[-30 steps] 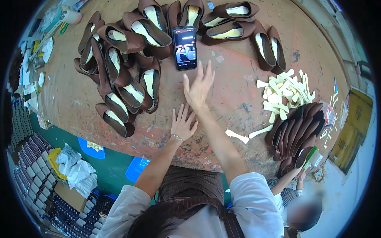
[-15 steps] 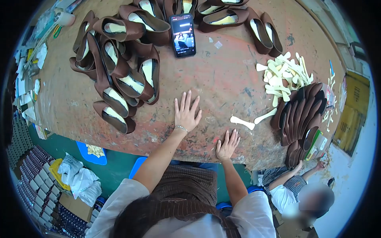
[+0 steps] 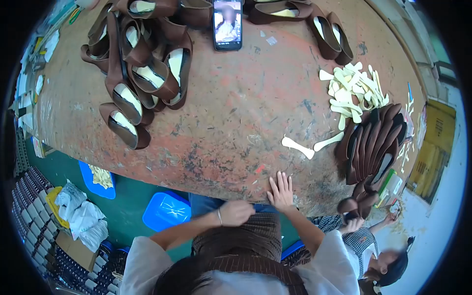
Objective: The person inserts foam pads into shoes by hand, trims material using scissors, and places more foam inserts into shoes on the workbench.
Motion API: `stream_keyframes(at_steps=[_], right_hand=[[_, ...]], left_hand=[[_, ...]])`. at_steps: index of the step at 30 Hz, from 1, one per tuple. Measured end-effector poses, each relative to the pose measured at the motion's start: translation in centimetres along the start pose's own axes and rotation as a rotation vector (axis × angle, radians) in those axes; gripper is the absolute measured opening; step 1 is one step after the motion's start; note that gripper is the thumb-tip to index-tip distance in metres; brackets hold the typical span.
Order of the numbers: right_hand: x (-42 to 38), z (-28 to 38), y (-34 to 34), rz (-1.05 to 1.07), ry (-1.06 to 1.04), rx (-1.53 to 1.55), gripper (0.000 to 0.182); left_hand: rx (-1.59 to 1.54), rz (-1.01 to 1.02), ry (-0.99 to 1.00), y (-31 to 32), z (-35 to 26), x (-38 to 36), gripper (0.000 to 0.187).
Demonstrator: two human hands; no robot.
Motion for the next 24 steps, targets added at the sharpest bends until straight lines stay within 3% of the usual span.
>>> stream_keyframes(at_steps=[1,2,5,6,7,8,9,10,11,12,15,22,24], right_hand=[[-1.6,-0.7,1.0,0.072,-0.078,-0.037,0.064],[-2.7,-1.5,1.4,0.092,-0.101,-0.065,0.061],[-3.7,-2.0,2.6,0.158,-0.121,-0.151,0.059],[-4.4,-2.4,3.9,0.105,-0.157,-0.013,0.059],[-4.5,-2.3,3.8,0.102,-0.156,0.036,0.059],[-4.9,-1.8,3.5,0.040,-0.252,-0.088,0.058],[-5.2,-1.1,3.3,-0.022,-0.348,-0.214,0.058],[-5.3,-2.8,4.3,0.064,-0.141,-0.084,0.059],[-4.4,-1.4,1.9,0.026,-0.138,-0.102,0.046],[-4.1,0.1,0.3,-0.053,-0.245,-0.150,0.045],[-4.7,-1.1,2.1,-0.056,-0.293,-0.210,0.055],[-4.8,-1.3,2.7,-0.010,-0.231,-0.113,0.055],[-4.0,-0.1,0.4,-0.126,-0.333,-0.150,0.055]], left_hand=[[-0.274,0.016,-0.237,4.0,0.1,-2.8,0.014],[-0.332,0.133,-0.420,8.3,-0.1,-6.0,0.015],[-0.124,0.073,-0.553,11.4,3.9,-10.6,0.018],[-0.266,0.350,-0.780,12.7,6.5,-11.3,0.023],[-0.214,0.587,-0.896,15.3,9.4,-13.5,0.034],[-0.192,0.730,-0.973,16.7,11.6,-15.5,0.034],[-0.141,0.752,-1.005,17.0,13.6,-16.6,0.034],[-0.090,0.737,-1.025,16.7,15.4,-17.4,0.034],[-0.053,0.723,-1.040,16.5,16.6,-18.1,0.035],[-0.029,0.709,-1.053,16.3,17.5,-18.7,0.035],[0.001,0.701,-1.063,16.1,18.5,-19.2,0.035],[0.029,0.708,-1.041,15.2,19.7,-18.6,0.037],[0.045,0.726,-1.021,14.7,20.0,-18.5,0.037]])
Point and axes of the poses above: each hand's wrist, its own x-axis towards the middle knuckle, its own y-axis out of the palm, z = x × y, the point moved 10 cm from there along x, towards the middle knuckle, and after that the axes turned 15 degrees about y, right-handed, at the moved point
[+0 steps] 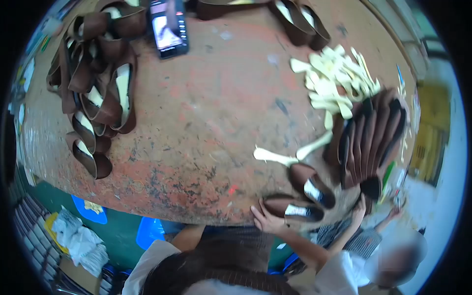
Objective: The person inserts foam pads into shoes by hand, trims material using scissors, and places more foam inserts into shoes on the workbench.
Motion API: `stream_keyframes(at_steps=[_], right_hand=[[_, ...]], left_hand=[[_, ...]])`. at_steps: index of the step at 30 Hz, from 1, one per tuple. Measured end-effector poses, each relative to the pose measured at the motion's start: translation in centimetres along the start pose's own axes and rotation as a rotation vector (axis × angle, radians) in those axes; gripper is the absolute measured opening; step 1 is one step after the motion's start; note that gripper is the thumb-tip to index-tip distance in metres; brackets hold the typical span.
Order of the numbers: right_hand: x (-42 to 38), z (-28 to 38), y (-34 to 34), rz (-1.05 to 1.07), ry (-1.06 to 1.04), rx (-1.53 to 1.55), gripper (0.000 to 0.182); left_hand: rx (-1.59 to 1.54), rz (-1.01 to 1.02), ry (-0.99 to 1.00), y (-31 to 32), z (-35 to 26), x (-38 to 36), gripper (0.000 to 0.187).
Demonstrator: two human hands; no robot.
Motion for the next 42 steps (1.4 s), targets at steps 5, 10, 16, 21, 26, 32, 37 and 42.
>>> stream_keyframes(at_steps=[5,10,16,21,26,32,37,42], right_hand=[[0.5,0.0,-1.4,0.015,0.075,0.075,0.055],[0.2,-0.9,-0.5,0.036,0.189,0.134,0.064],[-0.3,-1.3,-1.1,-0.066,0.239,0.222,0.065],[-1.0,0.2,-4.7,-0.452,0.267,0.233,0.049],[-4.9,2.8,-13.1,-0.654,0.046,0.337,0.033],[-9.4,-11.7,-13.7,-0.644,0.737,-0.216,0.041],[-8.3,-14.4,-12.2,-0.391,0.725,-0.117,0.016],[-6.4,-7.1,-16.2,-0.514,0.687,0.114,0.015]], left_hand=[[0.093,0.046,0.069,-2.1,1.0,0.6,0.038],[0.178,0.066,0.142,-4.5,0.9,2.7,0.039],[0.235,0.051,0.205,-4.8,1.2,3.0,0.041],[0.185,-0.025,0.268,-4.7,-0.4,2.9,0.042],[0.034,-0.105,0.384,-2.9,-3.0,2.1,0.043],[-0.166,-0.157,0.491,-2.2,-6.8,-2.4,0.044],[-0.465,-0.236,0.480,-5.9,-13.2,-12.3,0.051],[-0.980,-0.453,0.540,-9.8,-14.6,-17.8,0.062]])
Point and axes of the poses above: each hand's wrist, its own x-axis towards the middle knuckle, its own y-axis out of the palm, z = x × y, the point moved 10 cm from there along x, towards the middle knuckle, and after that the axes turned 15 degrees about y, right-handed, at the moved point
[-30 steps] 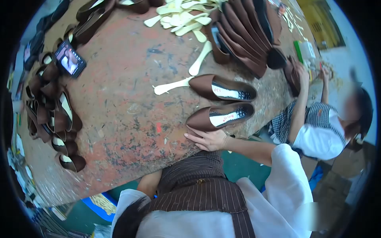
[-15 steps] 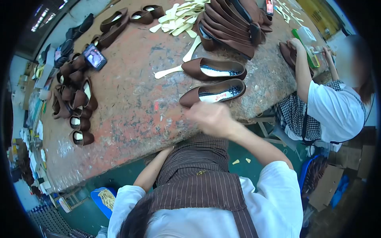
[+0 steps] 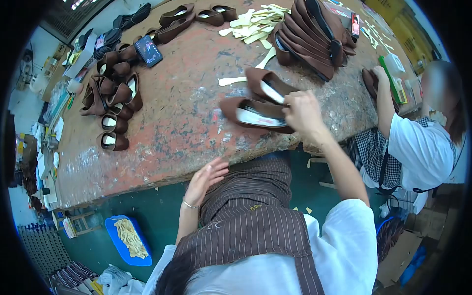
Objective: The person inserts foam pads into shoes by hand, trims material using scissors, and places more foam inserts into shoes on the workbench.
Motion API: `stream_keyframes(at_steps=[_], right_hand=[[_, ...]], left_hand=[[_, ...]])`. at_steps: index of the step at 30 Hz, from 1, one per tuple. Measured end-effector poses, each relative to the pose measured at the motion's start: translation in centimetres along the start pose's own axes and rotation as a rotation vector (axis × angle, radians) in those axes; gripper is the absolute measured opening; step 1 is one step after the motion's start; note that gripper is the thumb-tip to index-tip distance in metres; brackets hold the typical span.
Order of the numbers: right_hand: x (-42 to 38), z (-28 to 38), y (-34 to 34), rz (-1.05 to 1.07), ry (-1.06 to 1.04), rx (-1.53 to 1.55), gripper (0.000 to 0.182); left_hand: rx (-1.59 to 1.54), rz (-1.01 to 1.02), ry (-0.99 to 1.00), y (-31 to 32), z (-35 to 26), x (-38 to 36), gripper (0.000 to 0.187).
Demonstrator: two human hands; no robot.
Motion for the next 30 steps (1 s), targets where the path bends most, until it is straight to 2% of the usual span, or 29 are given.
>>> stream_keyframes(at_steps=[2,5,7,8,9,11,13,14,15,16,17,18,21,24,25,26,27,28,29,30], right_hand=[[-1.3,4.3,0.9,-0.058,0.006,0.174,0.017],[-2.8,11.7,4.9,-0.029,-0.004,0.377,0.016],[-3.8,16.1,8.4,0.118,-0.016,0.327,0.014],[-4.3,18.1,8.9,0.128,-0.096,0.421,0.014],[-4.5,19.4,9.6,0.238,-0.157,0.508,0.015],[-3.1,18.8,9.0,0.260,-0.114,0.615,0.016],[0.6,14.6,7.2,0.065,0.009,0.544,0.015],[2.7,11.7,7.8,0.036,0.066,0.483,0.015],[4.6,8.2,7.7,-0.112,0.122,0.536,0.015],[6.9,5.1,8.9,-0.129,0.211,0.417,0.018],[8.5,3.5,9.4,-0.122,0.196,0.330,0.021],[9.9,1.5,11.3,-0.055,0.261,0.173,0.022],[11.7,0.3,13.0,0.010,0.277,0.097,0.031],[12.0,0.4,13.5,-0.005,0.228,0.118,0.035],[12.1,0.1,13.9,0.036,0.254,0.134,0.034],[12.5,-0.2,14.2,0.076,0.280,0.150,0.034],[12.6,-0.6,14.8,0.118,0.304,0.165,0.033],[12.7,-0.8,14.9,0.081,0.274,0.175,0.032],[13.0,-1.3,15.4,0.087,0.266,0.205,0.033],[13.3,-1.7,16.0,0.090,0.257,0.235,0.033]], left_hand=[[-0.037,-0.100,0.036,-0.7,-1.7,0.4,0.069],[0.052,-0.366,0.155,-4.3,-4.0,1.9,0.070],[0.137,-0.502,0.179,-8.6,-3.3,2.7,0.074],[0.138,-0.530,0.232,-10.6,-3.1,3.2,0.074],[0.141,-0.642,0.203,-12.0,-3.3,3.0,0.070],[0.304,-0.605,0.355,-14.4,-4.2,2.9,0.070],[0.314,-0.598,0.290,-15.1,-5.2,2.8,0.067],[0.336,-0.568,0.268,-15.8,-5.2,3.0,0.066],[0.356,-0.544,0.251,-16.3,-5.0,3.5,0.065],[0.330,-0.552,0.270,-16.6,-5.2,4.1,0.063],[0.310,-0.560,0.289,-16.9,-5.6,4.5,0.062],[0.317,-0.563,0.314,-16.6,-6.6,5.0,0.062],[0.380,-0.583,0.344,-17.7,-6.7,5.7,0.056],[1.261,-0.600,0.356,-13.2,-12.4,4.5,0.052],[1.347,-0.571,0.529,-10.0,-14.3,4.2,0.049],[1.314,-0.497,0.617,-7.0,-15.2,4.2,0.039],[1.178,-0.262,0.668,-4.6,-14.3,4.8,0.031],[1.220,-0.179,0.690,-2.0,-13.6,4.7,0.028],[1.242,-0.076,0.672,0.1,-11.8,4.5,0.037],[1.266,-0.009,0.619,1.3,-9.6,4.5,0.037]])
Point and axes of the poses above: each hand's wrist, its own x-axis towards the middle knuckle, its own y-axis out of the palm, z = x × y, the point moved 10 cm from there along x, towards the middle knuckle, and after that the axes turned 15 degrees about y, right-handed, at the moved point
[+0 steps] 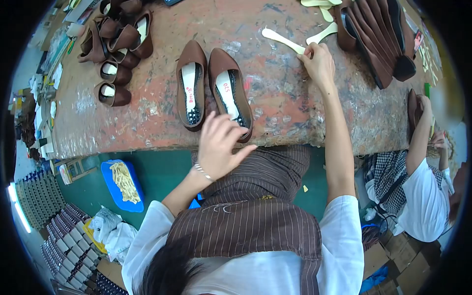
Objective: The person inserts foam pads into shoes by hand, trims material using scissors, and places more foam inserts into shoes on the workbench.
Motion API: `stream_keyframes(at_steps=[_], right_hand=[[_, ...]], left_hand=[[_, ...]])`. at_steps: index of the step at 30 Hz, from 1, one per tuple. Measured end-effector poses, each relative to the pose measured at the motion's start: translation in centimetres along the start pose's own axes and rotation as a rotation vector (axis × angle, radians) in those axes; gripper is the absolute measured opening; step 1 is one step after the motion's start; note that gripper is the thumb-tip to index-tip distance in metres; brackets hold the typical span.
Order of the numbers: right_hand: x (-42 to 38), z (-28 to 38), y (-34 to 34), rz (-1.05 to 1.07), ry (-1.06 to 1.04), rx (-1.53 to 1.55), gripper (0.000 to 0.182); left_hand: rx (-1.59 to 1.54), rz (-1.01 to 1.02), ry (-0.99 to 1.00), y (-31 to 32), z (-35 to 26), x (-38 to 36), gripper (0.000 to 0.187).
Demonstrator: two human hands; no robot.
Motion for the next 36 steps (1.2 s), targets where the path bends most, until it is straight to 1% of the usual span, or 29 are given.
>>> stream_keyframes(at_steps=[1,2,3,5,6,8,9,11,12,13,16,18,19,21,22,24,27,30,36], right_hand=[[-0.4,0.5,-0.1,0.009,-0.007,0.027,0.033],[-0.8,0.1,-0.4,0.024,0.071,0.139,0.030],[-1.0,-0.3,-0.2,0.051,0.087,0.106,0.028],[-0.6,-1.3,0.3,0.094,0.107,0.059,0.026],[-1.1,-1.1,-0.3,0.068,0.088,0.128,0.023],[-2.1,-0.9,-0.8,0.075,0.052,0.320,0.017],[-2.3,-1.2,-0.4,0.141,0.067,0.413,0.014],[-3.2,-1.3,0.0,0.263,0.112,0.624,0.010],[-3.8,-1.2,0.1,0.320,0.145,0.740,0.009],[-4.0,-1.8,0.5,0.315,0.121,0.795,0.009],[-4.8,-3.0,1.5,0.252,0.124,0.808,0.010],[-4.9,-4.2,2.3,0.221,0.120,0.861,0.011],[-5.0,-4.3,2.0,0.222,0.141,0.883,0.011],[-5.3,-4.4,1.3,0.217,0.188,0.932,0.012],[-5.2,-4.6,1.3,0.215,0.189,0.946,0.012],[-5.1,-5.3,1.2,0.204,0.198,0.972,0.012],[-5.3,-5.5,1.3,0.209,0.147,0.985,0.013],[-5.2,-5.1,1.5,0.186,0.096,0.929,0.015],[-6.0,-3.6,-0.4,0.174,0.151,0.903,0.014]], left_hand=[[0.058,0.045,-0.007,1.2,-0.4,0.0,0.029],[0.063,0.069,-0.003,2.2,-0.4,-0.3,0.024],[0.074,0.090,0.006,2.7,-0.2,-0.5,0.019],[0.031,0.143,0.099,2.2,-0.7,-0.2,0.013],[-0.016,0.128,0.120,1.7,-0.7,-0.4,0.014],[-0.009,0.173,0.152,1.6,-0.6,-1.4,0.013],[0.010,0.181,0.160,1.5,-0.6,-2.0,0.013],[-0.022,0.186,0.109,1.1,0.1,-2.6,0.020],[-0.078,0.138,0.089,0.1,0.0,-2.2,0.023],[-0.137,0.089,0.071,-1.1,-0.1,-1.3,0.026],[-0.377,-0.137,0.094,-8.4,-2.8,3.6,0.027],[-0.609,-0.196,0.236,-14.3,-6.3,7.0,0.027],[-0.628,-0.244,0.355,-17.2,-8.2,7.9,0.021],[-0.815,-0.573,0.518,-19.2,-9.9,7.8,0.012],[-0.889,-0.657,0.585,-19.6,-10.2,7.9,0.012],[-0.949,-0.647,0.622,-19.4,-10.7,8.5,0.013],[-0.988,-0.614,0.640,-19.0,-11.1,8.8,0.014],[-0.999,-0.593,0.641,-18.8,-11.3,8.7,0.015],[-0.990,-0.547,0.622,-18.1,-11.1,8.9,0.019]])
Point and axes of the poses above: each hand's wrist, its own x-axis towards the middle knuckle, its own y-axis out of the palm, z = x × y, the point moved 10 cm from there along x, towards the middle knuckle, and after that the axes turned 15 degrees about y, right-handed, at the moved point
